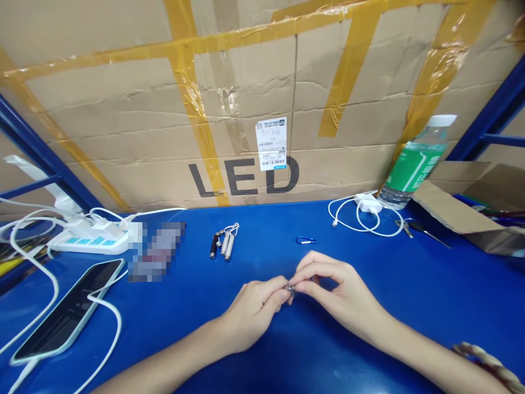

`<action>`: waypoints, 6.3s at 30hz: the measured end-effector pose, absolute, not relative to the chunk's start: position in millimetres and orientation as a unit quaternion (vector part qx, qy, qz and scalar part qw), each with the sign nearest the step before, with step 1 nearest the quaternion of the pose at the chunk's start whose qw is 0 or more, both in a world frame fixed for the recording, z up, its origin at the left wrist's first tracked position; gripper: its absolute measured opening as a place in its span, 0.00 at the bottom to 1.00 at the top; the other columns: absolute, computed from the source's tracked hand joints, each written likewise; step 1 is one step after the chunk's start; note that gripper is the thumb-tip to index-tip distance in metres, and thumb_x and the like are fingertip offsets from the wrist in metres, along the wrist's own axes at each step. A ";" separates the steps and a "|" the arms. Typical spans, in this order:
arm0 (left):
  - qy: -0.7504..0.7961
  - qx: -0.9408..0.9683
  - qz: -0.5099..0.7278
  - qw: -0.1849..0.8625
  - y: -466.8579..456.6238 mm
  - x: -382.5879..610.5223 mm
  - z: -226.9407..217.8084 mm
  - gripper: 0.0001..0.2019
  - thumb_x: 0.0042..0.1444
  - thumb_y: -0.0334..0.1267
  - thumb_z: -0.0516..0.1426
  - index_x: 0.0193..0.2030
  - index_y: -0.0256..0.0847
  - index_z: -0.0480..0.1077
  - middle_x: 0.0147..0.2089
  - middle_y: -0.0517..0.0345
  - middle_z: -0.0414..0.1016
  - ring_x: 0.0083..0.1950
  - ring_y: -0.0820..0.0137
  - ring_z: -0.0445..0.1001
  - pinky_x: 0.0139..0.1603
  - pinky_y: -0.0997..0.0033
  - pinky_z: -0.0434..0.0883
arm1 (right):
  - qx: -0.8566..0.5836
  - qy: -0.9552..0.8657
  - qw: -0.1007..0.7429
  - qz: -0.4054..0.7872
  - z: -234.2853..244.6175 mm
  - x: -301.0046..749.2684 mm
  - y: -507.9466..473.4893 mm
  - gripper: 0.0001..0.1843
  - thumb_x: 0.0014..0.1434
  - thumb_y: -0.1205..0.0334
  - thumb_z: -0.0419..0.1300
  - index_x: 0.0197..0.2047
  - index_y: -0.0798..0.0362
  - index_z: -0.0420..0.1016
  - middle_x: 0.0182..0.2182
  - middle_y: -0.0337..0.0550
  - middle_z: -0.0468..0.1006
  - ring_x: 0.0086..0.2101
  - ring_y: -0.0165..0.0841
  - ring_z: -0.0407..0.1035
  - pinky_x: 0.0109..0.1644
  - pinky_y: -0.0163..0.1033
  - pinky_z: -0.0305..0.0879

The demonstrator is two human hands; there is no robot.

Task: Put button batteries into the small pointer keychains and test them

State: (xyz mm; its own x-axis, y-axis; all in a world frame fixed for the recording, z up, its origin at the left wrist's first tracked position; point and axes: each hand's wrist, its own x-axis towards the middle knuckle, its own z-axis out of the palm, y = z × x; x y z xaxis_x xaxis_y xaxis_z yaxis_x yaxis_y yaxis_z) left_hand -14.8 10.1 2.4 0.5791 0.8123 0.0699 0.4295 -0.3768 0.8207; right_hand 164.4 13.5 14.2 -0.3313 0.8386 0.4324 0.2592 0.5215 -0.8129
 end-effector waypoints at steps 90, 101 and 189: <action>0.551 0.756 0.276 0.218 18.9 -10.8 -5.7 0.03 0.52 0.32 0.54 0.34 0.43 0.68 0.28 0.60 0.66 0.33 0.68 0.64 0.38 0.67 0.60 | -0.440 -0.872 0.174 0.127 -13.1 188.5 41.6 0.24 0.62 0.53 0.49 0.58 0.53 0.64 0.60 0.50 0.61 0.59 0.42 0.54 0.58 0.52 0.55; 0.565 0.694 0.325 0.306 22.0 -13.0 -1.1 0.05 0.46 0.32 0.61 0.30 0.42 0.69 0.29 0.64 0.73 0.27 0.72 0.63 0.32 0.73 0.60 | -0.417 -0.864 0.248 0.133 -9.5 193.1 44.7 0.21 0.56 0.59 0.56 0.54 0.48 0.68 0.56 0.48 0.65 0.57 0.41 0.58 0.57 0.51 0.56; 0.489 0.763 0.310 0.286 23.8 -19.4 -2.6 0.08 0.59 0.34 0.50 0.41 0.40 0.70 0.34 0.58 0.65 0.39 0.69 0.65 0.41 0.70 0.62 | -0.375 -0.885 0.261 0.096 -8.7 184.1 37.8 0.16 0.60 0.55 0.55 0.50 0.47 0.71 0.52 0.45 0.71 0.54 0.39 0.61 0.56 0.50 0.54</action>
